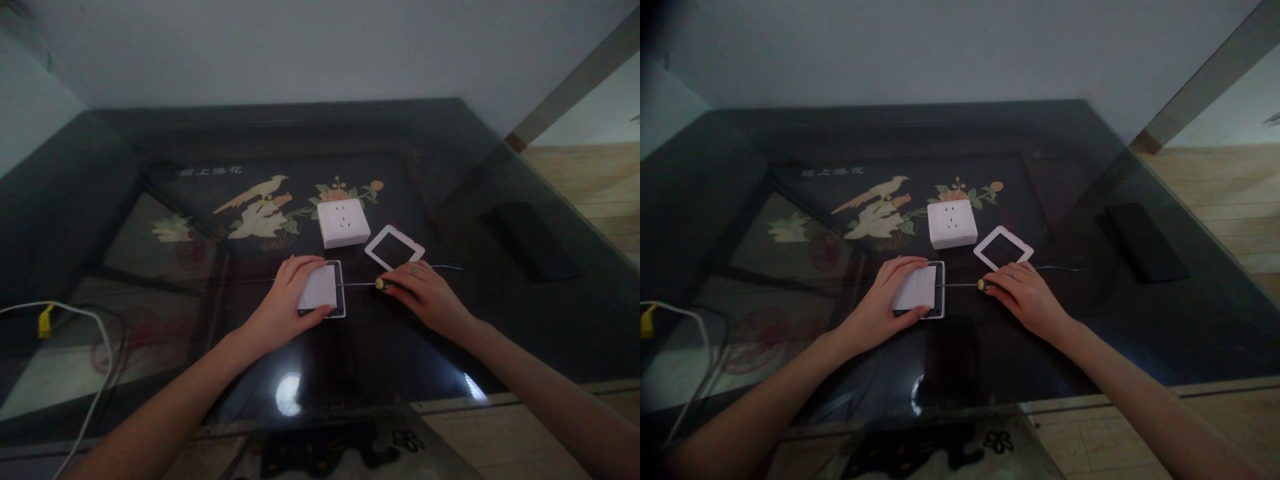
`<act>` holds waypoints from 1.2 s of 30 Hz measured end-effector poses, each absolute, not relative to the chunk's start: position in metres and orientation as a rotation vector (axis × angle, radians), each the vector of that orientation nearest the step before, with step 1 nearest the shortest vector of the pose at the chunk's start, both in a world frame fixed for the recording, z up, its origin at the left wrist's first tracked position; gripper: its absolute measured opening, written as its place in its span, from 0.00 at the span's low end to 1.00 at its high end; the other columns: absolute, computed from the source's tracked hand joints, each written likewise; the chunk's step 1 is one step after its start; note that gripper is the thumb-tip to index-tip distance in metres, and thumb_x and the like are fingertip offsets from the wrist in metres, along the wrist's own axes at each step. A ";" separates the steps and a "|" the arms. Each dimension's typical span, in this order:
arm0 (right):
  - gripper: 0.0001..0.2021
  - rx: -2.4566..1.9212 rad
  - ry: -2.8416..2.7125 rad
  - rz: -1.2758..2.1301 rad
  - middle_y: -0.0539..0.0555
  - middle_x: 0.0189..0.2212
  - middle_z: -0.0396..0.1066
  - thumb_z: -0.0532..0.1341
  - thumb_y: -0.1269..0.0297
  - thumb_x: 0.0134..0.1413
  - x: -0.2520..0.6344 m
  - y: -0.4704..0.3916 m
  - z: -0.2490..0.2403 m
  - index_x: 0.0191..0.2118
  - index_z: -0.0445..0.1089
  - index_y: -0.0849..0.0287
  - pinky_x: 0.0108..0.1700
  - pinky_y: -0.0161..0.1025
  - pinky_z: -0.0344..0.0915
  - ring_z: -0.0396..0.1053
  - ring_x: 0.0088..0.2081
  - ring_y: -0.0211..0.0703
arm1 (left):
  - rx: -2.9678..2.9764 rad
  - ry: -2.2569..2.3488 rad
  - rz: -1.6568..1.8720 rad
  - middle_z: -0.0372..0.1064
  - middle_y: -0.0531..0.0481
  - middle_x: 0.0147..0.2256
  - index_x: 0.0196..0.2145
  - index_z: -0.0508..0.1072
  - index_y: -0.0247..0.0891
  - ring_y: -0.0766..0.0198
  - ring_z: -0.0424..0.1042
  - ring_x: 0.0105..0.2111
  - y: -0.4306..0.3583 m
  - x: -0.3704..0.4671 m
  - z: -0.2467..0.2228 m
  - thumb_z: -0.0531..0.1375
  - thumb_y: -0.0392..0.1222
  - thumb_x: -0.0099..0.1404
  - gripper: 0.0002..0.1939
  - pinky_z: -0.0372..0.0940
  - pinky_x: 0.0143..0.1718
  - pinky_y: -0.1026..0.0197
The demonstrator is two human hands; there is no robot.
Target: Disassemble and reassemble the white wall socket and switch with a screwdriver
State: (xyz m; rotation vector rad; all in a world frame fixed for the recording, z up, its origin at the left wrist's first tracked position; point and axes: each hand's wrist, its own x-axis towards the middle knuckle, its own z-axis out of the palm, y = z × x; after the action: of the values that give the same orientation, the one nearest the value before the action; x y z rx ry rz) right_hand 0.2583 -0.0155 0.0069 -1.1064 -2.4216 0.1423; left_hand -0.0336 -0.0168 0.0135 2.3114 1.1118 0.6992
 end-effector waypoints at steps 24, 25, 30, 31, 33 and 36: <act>0.08 -1.191 -2.299 0.390 0.57 0.37 0.74 0.57 0.65 0.65 0.244 -0.048 0.003 0.44 0.73 0.58 0.43 0.47 0.72 0.71 0.40 0.48 | 2.287 0.986 0.622 0.62 0.38 0.57 0.57 0.60 0.40 0.48 0.61 0.59 -0.022 -0.034 0.019 0.62 0.42 0.64 0.26 0.53 0.64 0.38; 0.08 -1.184 -2.293 0.390 0.58 0.37 0.74 0.57 0.66 0.64 0.245 -0.048 0.003 0.44 0.73 0.58 0.43 0.47 0.72 0.71 0.40 0.48 | 2.282 0.984 0.623 0.62 0.38 0.57 0.58 0.60 0.40 0.48 0.61 0.60 -0.022 -0.034 0.019 0.63 0.42 0.64 0.27 0.51 0.65 0.38; 0.08 -1.139 -2.262 0.382 0.56 0.36 0.74 0.57 0.65 0.65 0.248 -0.050 0.001 0.44 0.73 0.57 0.41 0.45 0.73 0.72 0.39 0.46 | 2.213 1.017 0.677 0.65 0.41 0.56 0.56 0.62 0.41 0.52 0.63 0.59 -0.019 -0.036 0.025 0.59 0.41 0.68 0.20 0.48 0.67 0.38; 0.08 -1.130 -2.251 0.393 0.56 0.36 0.74 0.57 0.65 0.65 0.249 -0.050 0.001 0.44 0.73 0.56 0.40 0.45 0.73 0.72 0.39 0.46 | 2.195 1.047 0.696 0.66 0.41 0.55 0.54 0.64 0.41 0.53 0.64 0.58 -0.017 -0.036 0.028 0.57 0.40 0.69 0.17 0.51 0.66 0.40; 0.08 -1.116 -2.207 0.443 0.55 0.36 0.75 0.57 0.65 0.65 0.251 -0.050 0.004 0.45 0.72 0.54 0.40 0.44 0.74 0.73 0.39 0.46 | 2.178 1.094 0.713 0.68 0.42 0.52 0.51 0.67 0.40 0.55 0.67 0.55 -0.011 -0.036 0.036 0.54 0.38 0.71 0.12 0.60 0.61 0.45; 0.07 -1.157 -2.078 0.532 0.55 0.37 0.75 0.57 0.64 0.65 0.254 -0.050 0.009 0.44 0.72 0.54 0.40 0.42 0.74 0.75 0.39 0.45 | 2.225 1.091 0.638 0.71 0.45 0.48 0.47 0.70 0.39 0.57 0.70 0.51 0.001 -0.028 0.049 0.54 0.36 0.71 0.10 0.67 0.54 0.52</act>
State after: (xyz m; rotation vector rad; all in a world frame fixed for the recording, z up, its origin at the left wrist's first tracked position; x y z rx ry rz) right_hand 0.2543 -0.0495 0.0089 -1.1570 -2.0784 0.5320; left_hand -0.0278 0.0015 0.0493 2.2248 1.0908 0.6375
